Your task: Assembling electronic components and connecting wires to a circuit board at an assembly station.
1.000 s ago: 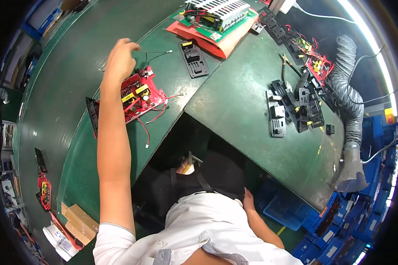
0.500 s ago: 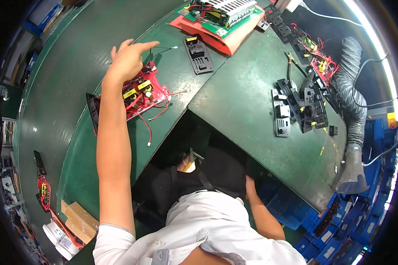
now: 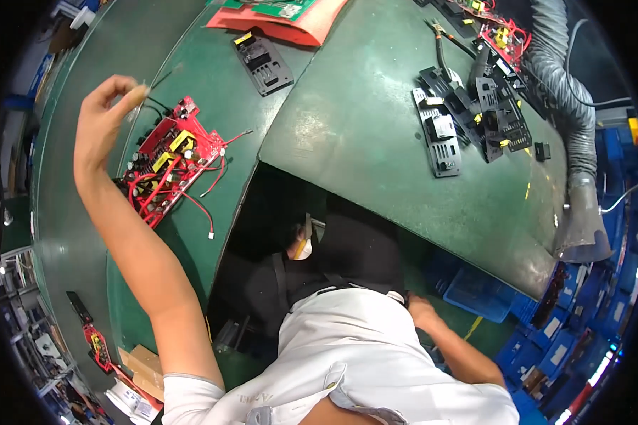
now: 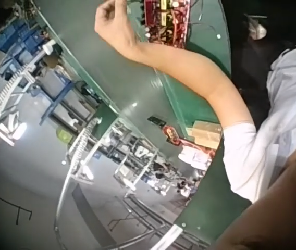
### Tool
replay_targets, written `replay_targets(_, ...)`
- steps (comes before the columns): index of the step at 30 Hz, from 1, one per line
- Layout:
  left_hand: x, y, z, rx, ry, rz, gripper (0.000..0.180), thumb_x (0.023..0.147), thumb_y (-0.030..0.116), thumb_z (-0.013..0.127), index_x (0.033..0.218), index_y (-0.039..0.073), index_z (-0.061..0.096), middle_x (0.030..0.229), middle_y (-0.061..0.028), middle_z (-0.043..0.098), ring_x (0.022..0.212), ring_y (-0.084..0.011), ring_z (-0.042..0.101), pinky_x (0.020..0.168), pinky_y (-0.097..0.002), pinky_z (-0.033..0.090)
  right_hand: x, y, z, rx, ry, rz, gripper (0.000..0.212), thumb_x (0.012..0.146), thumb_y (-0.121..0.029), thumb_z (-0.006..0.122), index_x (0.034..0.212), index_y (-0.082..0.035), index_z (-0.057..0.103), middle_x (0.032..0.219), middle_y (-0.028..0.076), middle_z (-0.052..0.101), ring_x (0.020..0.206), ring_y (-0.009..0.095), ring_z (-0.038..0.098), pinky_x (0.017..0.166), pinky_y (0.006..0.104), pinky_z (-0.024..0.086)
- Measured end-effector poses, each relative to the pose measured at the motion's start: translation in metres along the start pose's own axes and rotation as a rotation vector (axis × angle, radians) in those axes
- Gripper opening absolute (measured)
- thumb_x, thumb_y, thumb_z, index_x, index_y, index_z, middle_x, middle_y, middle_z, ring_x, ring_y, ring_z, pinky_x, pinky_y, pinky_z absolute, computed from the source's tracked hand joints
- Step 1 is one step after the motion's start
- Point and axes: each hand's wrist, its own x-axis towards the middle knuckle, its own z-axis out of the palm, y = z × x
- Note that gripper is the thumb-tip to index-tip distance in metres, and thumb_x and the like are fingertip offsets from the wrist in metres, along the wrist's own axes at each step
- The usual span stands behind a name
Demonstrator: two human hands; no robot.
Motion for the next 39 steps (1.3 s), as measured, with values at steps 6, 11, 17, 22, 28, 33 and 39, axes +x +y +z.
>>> replay_targets(6,-0.016,-0.002,-0.004,-0.081,-0.162,-0.029,0.029,0.083,0.019,0.072,0.105,0.000,0.072,0.080,0.0007,0.058,0.073,-0.0106,0.056,0.069,-0.0268,0.046,-0.032,-0.137,-0.151,-0.194,-0.373,-0.571,0.031,0.092,-0.020,0.057,0.113,0.002,0.063,0.099,0.022,0.069,0.091,0.039,0.068,0.081,0.0463,0.054)
replay_targets(11,-0.022,0.000,-0.003,0.021,-0.245,0.090,0.026,0.087,0.026,0.070,0.092,0.001,0.074,0.111,-0.0059,0.066,0.082,-0.0131,0.061,0.074,-0.0273,0.049,-0.046,-0.277,-0.275,0.322,-0.010,-0.829,0.033,0.088,-0.016,0.071,0.116,0.001,0.063,0.088,0.009,0.070,0.075,0.016,0.068,0.070,0.0298,0.054)
replay_targets(17,-0.028,0.009,-0.012,-0.298,-0.378,-0.027,0.038,0.084,0.009,0.067,0.120,0.000,0.062,0.106,-0.0060,0.067,0.082,-0.0090,0.061,0.068,-0.0237,0.049,0.062,-0.408,-0.309,-0.289,0.983,-0.595,0.058,0.088,-0.044,0.068,0.124,0.000,0.054,0.096,0.018,0.067,0.087,0.035,0.067,0.077,0.0456,0.054)
replay_targets(22,-0.036,-0.010,-0.036,-0.242,-0.146,-0.217,0.031,0.084,0.002,0.051,0.113,0.002,0.064,0.096,-0.0046,0.066,0.071,-0.0095,0.057,0.064,-0.0241,0.047,0.108,-0.431,-0.303,-0.267,1.011,-0.535,0.073,0.081,-0.046,0.073,0.128,0.004,0.047,0.111,0.027,0.060,0.103,0.040,0.063,0.084,0.0461,0.054)
replay_targets(28,-0.028,-0.025,-0.035,0.174,-0.026,-0.305,0.019,0.079,0.001,0.047,0.085,-0.002,0.065,0.074,-0.0075,0.065,0.065,-0.0161,0.062,0.065,-0.0322,0.049,0.141,-0.437,-0.313,0.451,0.640,-0.967,0.075,0.070,-0.026,0.086,0.126,0.004,0.048,0.105,0.018,0.065,0.100,0.028,0.065,0.085,0.0371,0.052)
replay_targets(33,-0.030,-0.044,-0.036,0.161,-0.002,-0.350,0.042,0.076,0.007,0.072,0.118,0.004,0.067,0.105,-0.0127,0.071,0.085,-0.0238,0.069,0.080,-0.0370,0.053,0.137,-0.439,-0.297,0.967,0.305,-1.078,0.062,0.079,-0.005,0.079,0.128,0.002,0.042,0.101,0.011,0.065,0.081,0.015,0.065,0.073,0.0276,0.053)
replay_targets(39,-0.030,-0.030,-0.029,0.462,-0.028,-0.322,0.055,0.071,0.009,0.077,0.124,0.007,0.064,0.119,-0.0159,0.067,0.112,-0.0326,0.063,0.096,-0.0407,0.049,0.140,-0.440,-0.293,0.983,0.320,-1.144,0.059,0.084,0.000,0.068,0.134,0.001,0.037,0.100,0.011,0.065,0.083,0.016,0.067,0.073,0.0284,0.054)
